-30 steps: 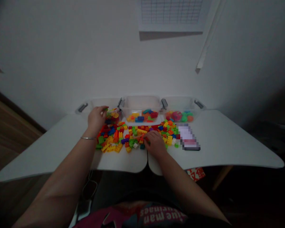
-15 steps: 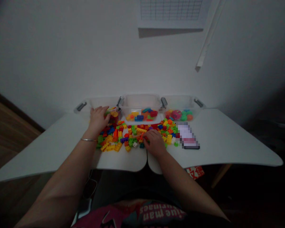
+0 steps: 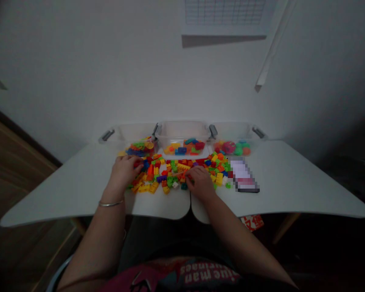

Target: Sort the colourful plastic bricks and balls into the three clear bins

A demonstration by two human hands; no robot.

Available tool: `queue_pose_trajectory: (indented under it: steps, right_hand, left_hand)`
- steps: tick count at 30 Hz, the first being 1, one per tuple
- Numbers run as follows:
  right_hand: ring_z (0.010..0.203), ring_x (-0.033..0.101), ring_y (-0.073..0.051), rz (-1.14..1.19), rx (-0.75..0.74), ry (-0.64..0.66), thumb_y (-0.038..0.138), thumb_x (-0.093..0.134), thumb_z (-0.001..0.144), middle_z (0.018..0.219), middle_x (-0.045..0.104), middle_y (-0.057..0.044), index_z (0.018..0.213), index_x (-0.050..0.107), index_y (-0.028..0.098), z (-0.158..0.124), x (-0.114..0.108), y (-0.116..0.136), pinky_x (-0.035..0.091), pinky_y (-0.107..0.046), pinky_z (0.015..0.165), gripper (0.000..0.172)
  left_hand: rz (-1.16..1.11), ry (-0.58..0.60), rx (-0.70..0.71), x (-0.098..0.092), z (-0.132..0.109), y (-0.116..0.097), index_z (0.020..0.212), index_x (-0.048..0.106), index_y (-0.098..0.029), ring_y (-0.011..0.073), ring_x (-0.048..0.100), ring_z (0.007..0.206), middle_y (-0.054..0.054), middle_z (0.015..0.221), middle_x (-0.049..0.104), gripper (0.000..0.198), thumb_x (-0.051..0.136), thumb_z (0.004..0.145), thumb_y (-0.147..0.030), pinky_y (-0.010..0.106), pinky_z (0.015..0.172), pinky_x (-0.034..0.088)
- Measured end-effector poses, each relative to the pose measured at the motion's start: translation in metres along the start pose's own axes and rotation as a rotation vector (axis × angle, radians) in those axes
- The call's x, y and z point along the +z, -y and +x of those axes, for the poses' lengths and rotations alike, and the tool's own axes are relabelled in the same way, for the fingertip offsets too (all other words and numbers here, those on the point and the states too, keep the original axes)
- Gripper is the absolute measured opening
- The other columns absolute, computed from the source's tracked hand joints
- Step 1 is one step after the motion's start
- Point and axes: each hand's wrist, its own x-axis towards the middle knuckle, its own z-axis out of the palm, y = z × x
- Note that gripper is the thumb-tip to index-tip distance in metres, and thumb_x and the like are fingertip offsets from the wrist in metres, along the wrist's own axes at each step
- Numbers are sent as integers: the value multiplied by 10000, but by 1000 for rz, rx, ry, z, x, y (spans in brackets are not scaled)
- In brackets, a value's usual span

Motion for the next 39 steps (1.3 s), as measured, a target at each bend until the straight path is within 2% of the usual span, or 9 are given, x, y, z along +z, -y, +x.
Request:
queue_pose_trajectory:
  steps: [4, 9, 15, 19, 23, 27, 30, 34, 39]
  right_hand:
    - [908, 617, -247, 8, -2, -5, 120, 595, 834, 898, 710, -77, 859, 670, 207, 0, 0, 0, 494, -408, 877, 117]
    - [901, 617, -250, 2, -2, 8, 120, 600, 824, 884, 704, -75, 856, 667, 209, 1, 0, 0, 493, -418, 878, 116]
    - [922, 612, -258, 2, 9, 14, 135, 585, 831, 897, 705, -82, 870, 678, 215, 1, 0, 0, 497, -431, 877, 128]
    - [923, 610, -255, -3, 5, 19, 132, 582, 835, 895, 708, -79, 869, 673, 211, 1, -1, 1, 492, -423, 883, 125]
    - [919, 608, -255, 6, 6, 14, 128, 597, 828, 890, 705, -79, 866, 668, 206, 2, -1, 1, 489, -413, 873, 112]
    - [911, 605, -249, 13, 18, 25, 131, 588, 841, 890, 698, -77, 872, 669, 207, 2, -2, 2, 486, -406, 861, 115]
    - [912, 606, -246, 15, 17, 34, 132, 587, 847, 887, 696, -71, 873, 669, 207, 2, -2, 2, 480, -402, 867, 114]
    - [908, 612, -243, 19, 15, 41, 126, 591, 846, 890, 699, -68, 871, 668, 209, 2, -2, 2, 477, -401, 874, 116]
    - [904, 612, -250, 2, 4, 31, 125, 601, 838, 890, 700, -76, 863, 662, 202, 1, -1, 1, 484, -406, 867, 102]
  left_hand:
    - [63, 123, 22, 8, -10, -8, 1139, 709, -233, 320, 581, 1069, 128, 1186, 661, 308, 587, 857, -254, 426, 900, 481]
    - [132, 153, 0, 8, -8, -13, 1145, 689, -218, 342, 591, 1100, 136, 1156, 684, 312, 559, 862, -231, 448, 895, 474]
    - [125, 118, 11, 4, -2, -15, 993, 709, -205, 360, 603, 1065, 153, 1051, 696, 203, 576, 840, -221, 470, 865, 462]
    - [-69, 107, 46, 7, 3, -25, 919, 693, -216, 292, 626, 981, 104, 980, 698, 132, 591, 838, -241, 405, 830, 479]
    - [-258, 126, 177, 7, 3, -42, 901, 672, -214, 223, 627, 974, 71, 1024, 660, 97, 587, 858, -235, 334, 849, 489]
    - [-187, 131, 220, 0, -4, -60, 968, 668, -221, 215, 628, 981, 75, 1065, 639, 137, 553, 900, -248, 308, 800, 494]
    - [-105, 195, 247, 0, -7, -67, 1035, 674, -211, 217, 633, 1006, 84, 1089, 654, 186, 535, 916, -244, 305, 817, 492]
    - [-135, 228, 269, 5, -9, -66, 1131, 671, -198, 236, 631, 1059, 108, 1176, 660, 257, 544, 923, -278, 332, 875, 497]
    - [-131, 197, 250, -3, -4, -46, 1164, 677, -210, 268, 621, 1101, 112, 1191, 665, 291, 567, 903, -278, 371, 930, 492]
